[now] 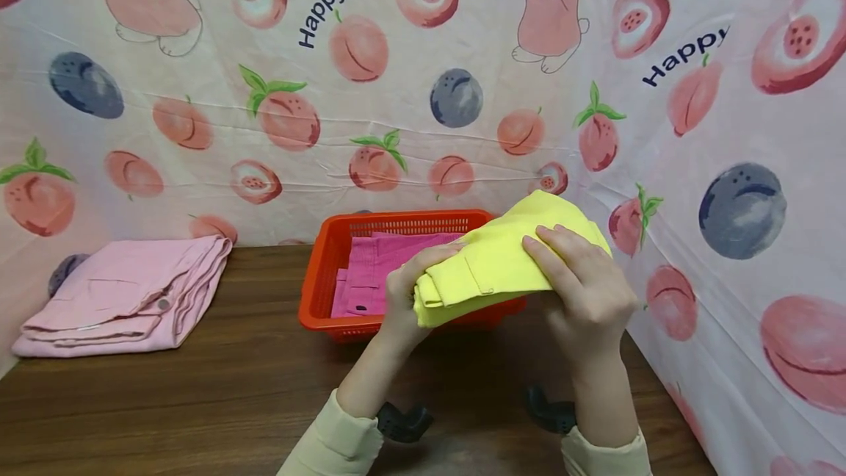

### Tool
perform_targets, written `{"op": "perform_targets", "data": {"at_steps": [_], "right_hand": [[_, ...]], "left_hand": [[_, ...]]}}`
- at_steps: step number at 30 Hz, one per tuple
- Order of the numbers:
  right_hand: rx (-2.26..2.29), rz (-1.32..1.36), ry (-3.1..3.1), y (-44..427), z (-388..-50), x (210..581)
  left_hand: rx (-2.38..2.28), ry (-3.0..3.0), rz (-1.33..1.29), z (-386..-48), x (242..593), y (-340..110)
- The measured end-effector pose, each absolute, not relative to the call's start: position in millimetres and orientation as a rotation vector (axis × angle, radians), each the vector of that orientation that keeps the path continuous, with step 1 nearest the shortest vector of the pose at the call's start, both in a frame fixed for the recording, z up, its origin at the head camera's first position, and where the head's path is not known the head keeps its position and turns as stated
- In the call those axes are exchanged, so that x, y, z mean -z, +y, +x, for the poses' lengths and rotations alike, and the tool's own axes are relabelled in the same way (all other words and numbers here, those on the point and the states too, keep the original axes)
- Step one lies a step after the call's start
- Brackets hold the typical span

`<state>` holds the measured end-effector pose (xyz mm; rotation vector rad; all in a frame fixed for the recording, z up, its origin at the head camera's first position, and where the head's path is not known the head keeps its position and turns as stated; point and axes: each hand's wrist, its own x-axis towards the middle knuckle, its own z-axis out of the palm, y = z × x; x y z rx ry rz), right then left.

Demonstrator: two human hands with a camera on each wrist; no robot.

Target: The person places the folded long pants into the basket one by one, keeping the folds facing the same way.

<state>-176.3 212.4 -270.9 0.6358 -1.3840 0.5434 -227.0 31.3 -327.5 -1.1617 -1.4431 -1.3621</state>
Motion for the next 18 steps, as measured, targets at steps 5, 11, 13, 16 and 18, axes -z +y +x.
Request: {"op": "perform_targets", "data": {"at_steps": [5,11,13,16,18], "right_hand": [[-0.543,0.697,-1.359,203,-180,274],[-0.578,0.725,-1.313,189,-185,274],[-0.597,0.719,-1.302,186,-188,275],[-0.619,0.693,-1.307,188,-192,279],[-0.661,0.677,-1.322,192,-196,283]], "left_hand": [[1.307,-1.355,-1.156,-230,326,19],[1.214,-1.297,-1.123,-234,324,6],[1.204,-1.278,-1.102,-235,324,2],[1.223,-1.258,-1.079,-236,322,-4],[1.257,-1.251,-1.075,-237,321,-9]]}}
